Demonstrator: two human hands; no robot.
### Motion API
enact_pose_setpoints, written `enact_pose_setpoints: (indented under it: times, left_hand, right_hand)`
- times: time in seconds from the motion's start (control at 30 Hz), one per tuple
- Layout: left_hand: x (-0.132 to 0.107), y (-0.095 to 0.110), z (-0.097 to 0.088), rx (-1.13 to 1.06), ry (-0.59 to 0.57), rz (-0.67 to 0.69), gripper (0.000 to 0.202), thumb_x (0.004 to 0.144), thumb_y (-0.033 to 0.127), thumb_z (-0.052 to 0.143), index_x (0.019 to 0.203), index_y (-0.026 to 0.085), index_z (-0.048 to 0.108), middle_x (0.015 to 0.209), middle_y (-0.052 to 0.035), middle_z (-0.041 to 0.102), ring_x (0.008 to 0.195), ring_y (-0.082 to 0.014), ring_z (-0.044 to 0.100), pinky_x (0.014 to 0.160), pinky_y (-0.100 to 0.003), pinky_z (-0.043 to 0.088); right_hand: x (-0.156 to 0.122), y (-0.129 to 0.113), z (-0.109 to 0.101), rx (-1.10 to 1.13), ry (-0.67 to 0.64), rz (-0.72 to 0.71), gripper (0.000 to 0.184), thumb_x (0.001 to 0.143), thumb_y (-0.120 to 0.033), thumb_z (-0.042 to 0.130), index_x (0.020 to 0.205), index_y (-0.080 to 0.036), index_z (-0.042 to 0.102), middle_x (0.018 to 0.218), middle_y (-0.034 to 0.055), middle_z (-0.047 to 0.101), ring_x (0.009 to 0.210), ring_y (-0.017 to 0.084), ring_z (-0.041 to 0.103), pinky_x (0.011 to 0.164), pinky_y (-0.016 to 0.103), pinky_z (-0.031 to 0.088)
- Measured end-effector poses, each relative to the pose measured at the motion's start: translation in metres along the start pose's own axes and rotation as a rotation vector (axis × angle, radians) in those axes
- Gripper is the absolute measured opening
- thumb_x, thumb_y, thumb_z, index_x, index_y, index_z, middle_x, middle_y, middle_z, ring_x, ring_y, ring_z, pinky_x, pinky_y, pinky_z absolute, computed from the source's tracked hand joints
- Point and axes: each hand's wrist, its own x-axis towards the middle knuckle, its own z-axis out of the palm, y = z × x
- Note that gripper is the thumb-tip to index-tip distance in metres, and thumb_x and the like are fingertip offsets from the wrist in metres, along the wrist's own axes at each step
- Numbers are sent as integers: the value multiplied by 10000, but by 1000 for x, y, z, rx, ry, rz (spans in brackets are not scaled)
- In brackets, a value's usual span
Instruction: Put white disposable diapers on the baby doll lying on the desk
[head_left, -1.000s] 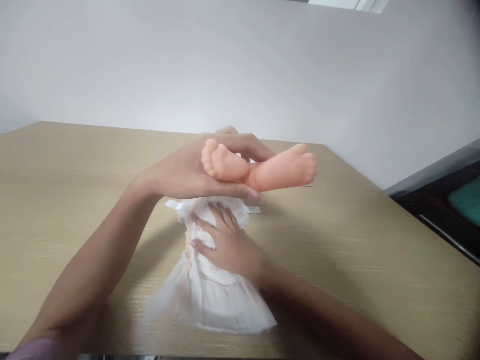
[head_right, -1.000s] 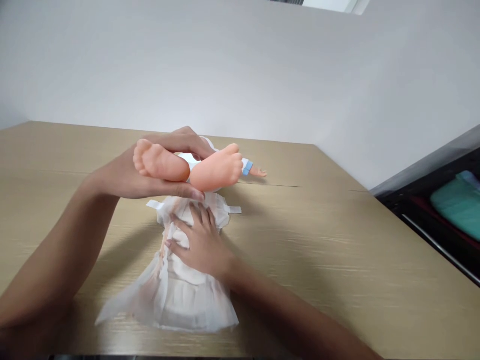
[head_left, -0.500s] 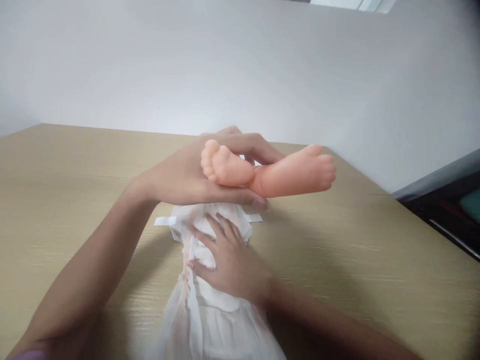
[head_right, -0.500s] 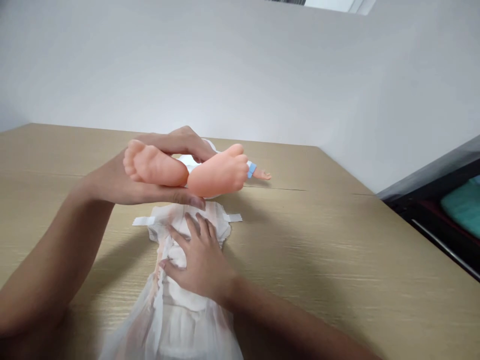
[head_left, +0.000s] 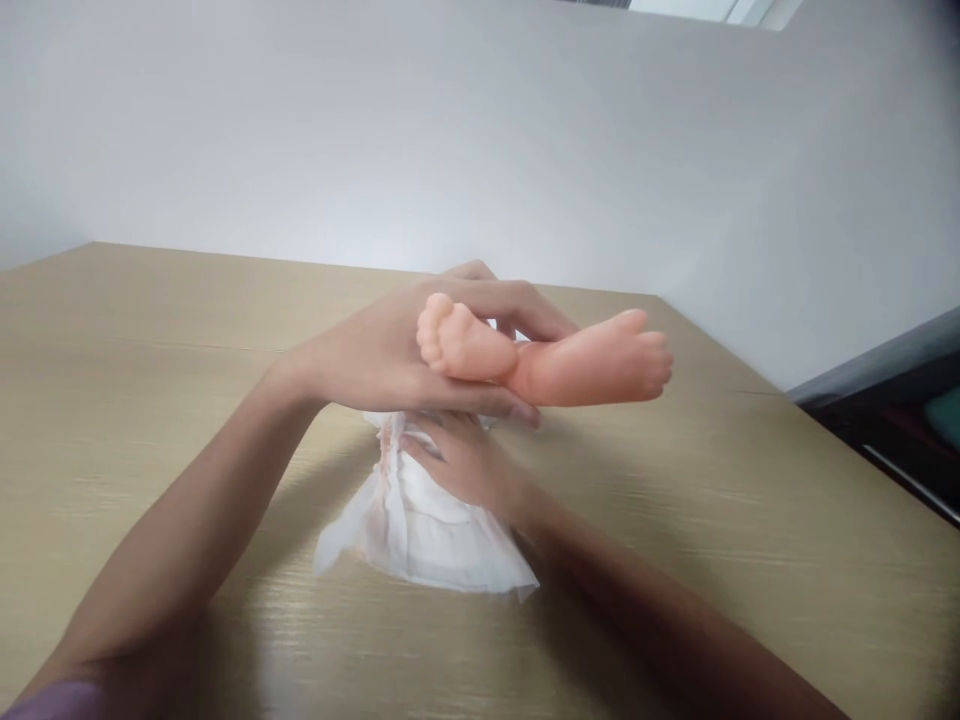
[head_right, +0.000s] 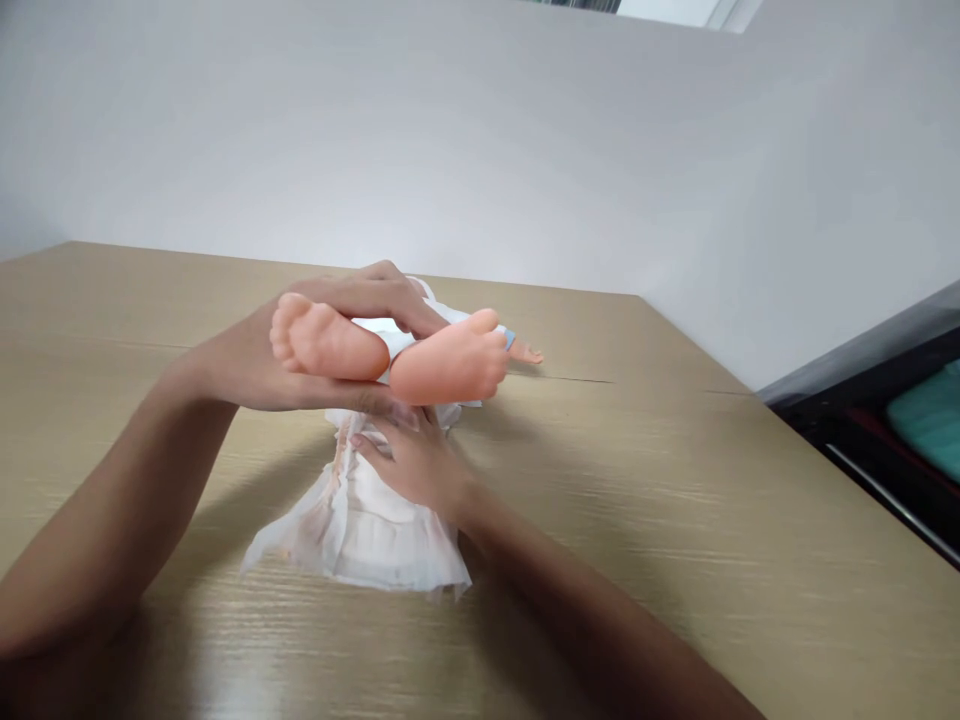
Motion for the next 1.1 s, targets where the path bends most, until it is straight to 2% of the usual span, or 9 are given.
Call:
enact_pose_setpoints:
  times: [0.1,0.17,0.3,0.4,0.53,0.67,0.73,0.93,1.1]
  left_hand:
    - [0,-1,-1,-19,-2,29,361,956,341,824,1294,232,757,1281,-24,754,1344,-310,642,1177,-464,524]
    - [1,-1,0,-24,14,58,362,939,322,853,1276,224,765,1271,-39,763,1296,-289,657,1138,-434,538]
    - [1,-1,2,-9,32,60,348,944,311,851,1264,201,767,1238,-45,770,1285,-281,649,1137,-434,530]
    - [1,-1,3,-4,41,38,347,935,313,858,1252,198,775,1260,-37,770,1303,-287,642,1145,-433,521]
    - [2,-5,3,-33,38,96,387,901,348,893,1249,222,780,1276,-51,782,1291,-291,652,1074,-416,545]
    - [1,-8,2,-31,39,90,379,906,375,892,1253,265,788,1301,-59,783,1287,-297,661,1095,-427,532]
    - [0,-7,2,-9,41,79,382,923,389,877,1276,276,787,1319,-63,777,1308,-298,656,1107,-424,523]
    - [-1,0,3,-6,100,66,418,919,433,889,1280,250,787,1330,-64,772,1307,-293,661,1081,-430,549]
    - [-3,0,8,-45,141,75,401,923,354,882,1283,215,770,1334,-53,767,1275,-259,691,1068,-378,568]
  right_hand:
    - [-8,-1,-7,52,-32,-10,408,1159,-385,555,1540,-257,629,1657,109,548,1582,350,430,1350,559,319]
    - [-13,-1,-10,85,2,-37,400,1150,-367,573,1525,-242,631,1657,109,545,1593,339,417,1359,536,310]
    - [-15,-7,-8,105,93,-29,298,1122,-248,576,1387,-184,697,1509,129,662,1476,308,550,1301,487,406]
    - [-6,-17,-5,59,98,-39,335,1116,-240,576,1421,-169,694,1473,149,678,1396,315,604,1259,487,448]
    - [17,-24,7,-70,69,-31,395,1083,-300,636,1449,-159,678,1530,193,624,1337,371,611,1250,580,424]
    - [31,-20,19,-78,100,51,418,1021,-305,708,1390,-111,666,1413,228,679,1341,407,601,1206,583,461]
    - [30,-16,20,-18,134,57,387,1031,-304,692,1377,-133,666,1383,215,701,1336,409,616,1198,587,472]
    - [19,-4,5,177,232,-71,399,1019,-229,652,1418,-223,655,1424,129,714,1378,372,629,1197,565,503]
    - [23,8,8,237,308,-165,380,996,-186,622,1364,-242,699,1398,92,743,1351,328,667,1206,512,517]
